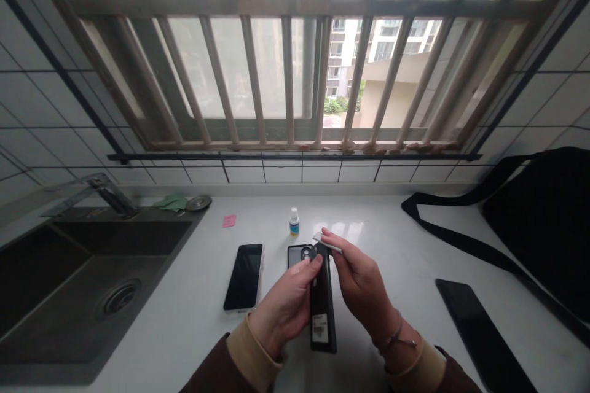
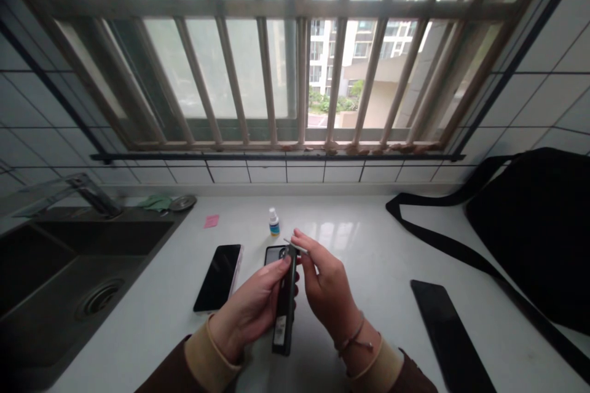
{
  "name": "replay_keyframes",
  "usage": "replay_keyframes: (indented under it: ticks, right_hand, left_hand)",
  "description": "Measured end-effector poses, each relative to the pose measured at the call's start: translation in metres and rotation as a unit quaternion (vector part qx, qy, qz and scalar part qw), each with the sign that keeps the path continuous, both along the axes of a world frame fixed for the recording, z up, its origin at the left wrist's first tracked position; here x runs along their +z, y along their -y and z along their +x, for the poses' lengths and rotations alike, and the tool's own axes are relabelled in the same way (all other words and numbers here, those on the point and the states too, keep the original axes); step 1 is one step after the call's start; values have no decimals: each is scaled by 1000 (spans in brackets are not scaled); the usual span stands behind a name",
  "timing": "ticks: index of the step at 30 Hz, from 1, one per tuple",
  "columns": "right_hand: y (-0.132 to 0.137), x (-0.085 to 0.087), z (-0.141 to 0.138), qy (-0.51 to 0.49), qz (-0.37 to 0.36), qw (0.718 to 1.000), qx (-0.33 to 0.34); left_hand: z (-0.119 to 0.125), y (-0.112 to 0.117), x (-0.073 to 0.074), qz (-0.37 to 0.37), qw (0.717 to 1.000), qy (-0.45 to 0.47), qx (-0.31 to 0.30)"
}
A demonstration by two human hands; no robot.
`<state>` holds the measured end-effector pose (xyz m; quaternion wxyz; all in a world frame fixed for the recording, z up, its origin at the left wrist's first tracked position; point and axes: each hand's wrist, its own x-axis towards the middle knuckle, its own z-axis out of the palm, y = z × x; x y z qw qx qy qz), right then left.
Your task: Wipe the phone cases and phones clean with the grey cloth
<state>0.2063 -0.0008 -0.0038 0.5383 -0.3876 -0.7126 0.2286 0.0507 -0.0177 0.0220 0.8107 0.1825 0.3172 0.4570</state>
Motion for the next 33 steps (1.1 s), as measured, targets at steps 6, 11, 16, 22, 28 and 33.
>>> replay_keyframes:
  ticks: [6,11,16,22,28,33]
  right_hand:
    - [3,-2,-5,13,-58,989,135]
    - [6,-3,-11,-105,-180,963,168]
    - [6,-12,-18,-175,-264,928,197]
    - [4,-2,-16,-186,-343,898,203]
    - [-8,2,0,-235,-336,912,7]
    - [-5,4,10,-78,-137,977,-146]
  left_hand:
    - [-10,-20,-14,-42,979,1,198]
    - [-24,-30,-4,-51,943,29,327]
    - [-31,-29,9,-48,938,63,338]
    - [-31,-26,17,-10,912,63,405]
    - [-32,-22,12,-51,959,78,268]
    - [-17,-13,-1,-89,991,-17,103]
